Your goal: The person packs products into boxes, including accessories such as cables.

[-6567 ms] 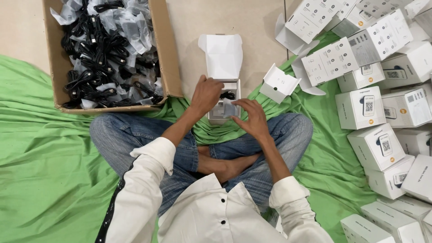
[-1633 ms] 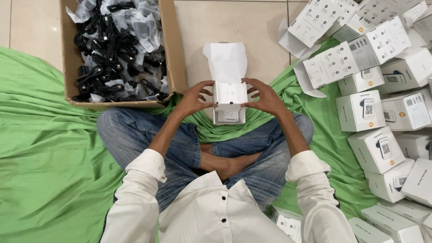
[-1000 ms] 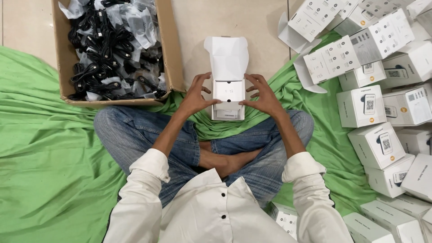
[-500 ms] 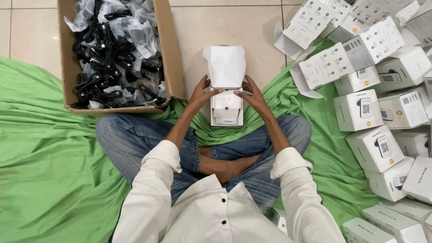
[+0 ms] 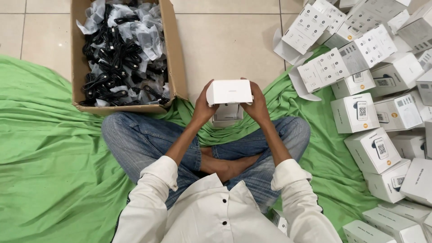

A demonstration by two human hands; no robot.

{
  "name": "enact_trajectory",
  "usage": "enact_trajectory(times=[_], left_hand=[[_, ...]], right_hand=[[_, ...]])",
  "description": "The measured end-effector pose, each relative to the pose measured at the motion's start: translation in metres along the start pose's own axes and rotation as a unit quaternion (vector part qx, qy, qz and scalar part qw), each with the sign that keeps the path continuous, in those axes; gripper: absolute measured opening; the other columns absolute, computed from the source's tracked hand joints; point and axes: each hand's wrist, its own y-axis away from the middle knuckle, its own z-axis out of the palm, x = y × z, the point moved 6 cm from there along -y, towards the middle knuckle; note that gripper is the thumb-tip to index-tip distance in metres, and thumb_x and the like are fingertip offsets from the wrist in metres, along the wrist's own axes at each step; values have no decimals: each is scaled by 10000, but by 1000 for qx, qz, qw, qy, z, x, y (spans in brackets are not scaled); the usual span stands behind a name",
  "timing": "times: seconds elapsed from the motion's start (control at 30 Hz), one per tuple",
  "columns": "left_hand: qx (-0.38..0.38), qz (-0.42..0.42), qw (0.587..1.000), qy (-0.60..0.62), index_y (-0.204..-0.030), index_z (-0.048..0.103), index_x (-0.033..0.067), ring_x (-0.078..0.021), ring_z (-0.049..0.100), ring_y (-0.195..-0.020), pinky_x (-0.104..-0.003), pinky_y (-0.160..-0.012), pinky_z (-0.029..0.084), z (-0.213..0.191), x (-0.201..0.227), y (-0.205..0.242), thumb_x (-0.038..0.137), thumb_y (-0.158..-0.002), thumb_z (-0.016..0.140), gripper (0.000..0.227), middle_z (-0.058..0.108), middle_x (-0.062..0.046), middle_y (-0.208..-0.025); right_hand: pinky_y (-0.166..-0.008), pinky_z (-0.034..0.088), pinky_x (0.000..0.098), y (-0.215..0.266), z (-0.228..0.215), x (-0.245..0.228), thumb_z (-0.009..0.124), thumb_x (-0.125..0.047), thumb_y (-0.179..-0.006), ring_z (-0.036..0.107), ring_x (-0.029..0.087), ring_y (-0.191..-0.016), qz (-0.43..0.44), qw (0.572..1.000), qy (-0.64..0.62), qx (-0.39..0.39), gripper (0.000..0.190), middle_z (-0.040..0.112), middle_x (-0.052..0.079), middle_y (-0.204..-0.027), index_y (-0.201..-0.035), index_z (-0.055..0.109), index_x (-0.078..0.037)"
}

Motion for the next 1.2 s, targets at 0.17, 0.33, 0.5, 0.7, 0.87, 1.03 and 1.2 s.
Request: enact_trajectory(times=[0.17, 0.33, 0.5, 0.7, 0.87, 1.03, 1.2], left_hand=[[20, 40, 999, -30, -1592, 342, 198, -358, 555, -1361, -455, -1090, 507, 5, -4, 8, -93, -781, 761, 958, 565, -177, -1479], [22, 73, 997, -34, -1589, 349, 186, -370, 509, -1411, -461, -1148, 457, 3, -10, 10, -132, -748, 771, 994, 524, -194, -1530], [10, 37, 999, 11, -1606, 326, 190, -327, 503, -1420, -437, -1137, 480, 7, -16, 14, -115, -765, 758, 994, 499, -164, -1554], [35, 49, 998, -7, -1607, 349, 190, -315, 544, -1401, -426, -1141, 482, 7, -2, 19, -95, -775, 777, 978, 546, -146, -1526], [34, 76, 996, -23, -1594, 320, 166, -328, 474, -1433, -424, -1153, 436, 8, -5, 20, -54, -773, 805, 979, 469, -163, -1571], [-43, 116, 992, -36, -1590, 243, 126, -383, 288, -1490, -481, -1189, 290, -9, -48, 22, 38, -792, 803, 978, 264, -213, -1641], [-96, -231, 935, 253, -1675, 171, 141, -393, 326, -1509, -480, -1189, 323, -20, -65, 24, 610, -950, 499, 924, 304, -195, -1676]], right_hand=[[-992, 582, 425, 11, -2, -16, 801, 57, -797, 636, 326, -1258, -7, 1000, 27, -2, 771, 583, 145, -1410, -1484, 495, -116], [-1021, 558, 430, 16, 3, -19, 774, 73, -806, 610, 343, -1294, -34, 999, 28, -3, 758, 571, 151, -1419, -1484, 477, -89], [-1031, 547, 431, 19, 3, -22, 760, 89, -775, 595, 367, -1302, -75, 994, 76, 15, 754, 559, 164, -1437, -1461, 488, -66], [-984, 568, 433, 22, 2, -25, 754, 73, -804, 624, 367, -1269, -30, 996, 77, 20, 739, 588, 136, -1408, -1473, 496, -105], [-986, 553, 430, 25, 5, -23, 763, 45, -798, 615, 370, -1267, -2, 997, 79, 5, 777, 566, 142, -1440, -1491, 458, -130], [-1070, 467, 462, 43, -1, 33, 765, -7, -816, 522, 395, -1355, 13, 998, 19, -54, 867, 486, 185, -1500, -1562, 342, -136], [-1074, 484, 499, 44, -15, 97, 501, -363, -989, 550, 407, -1369, 263, 929, -247, -81, 690, 477, 189, -1590, -1643, 355, -198]])
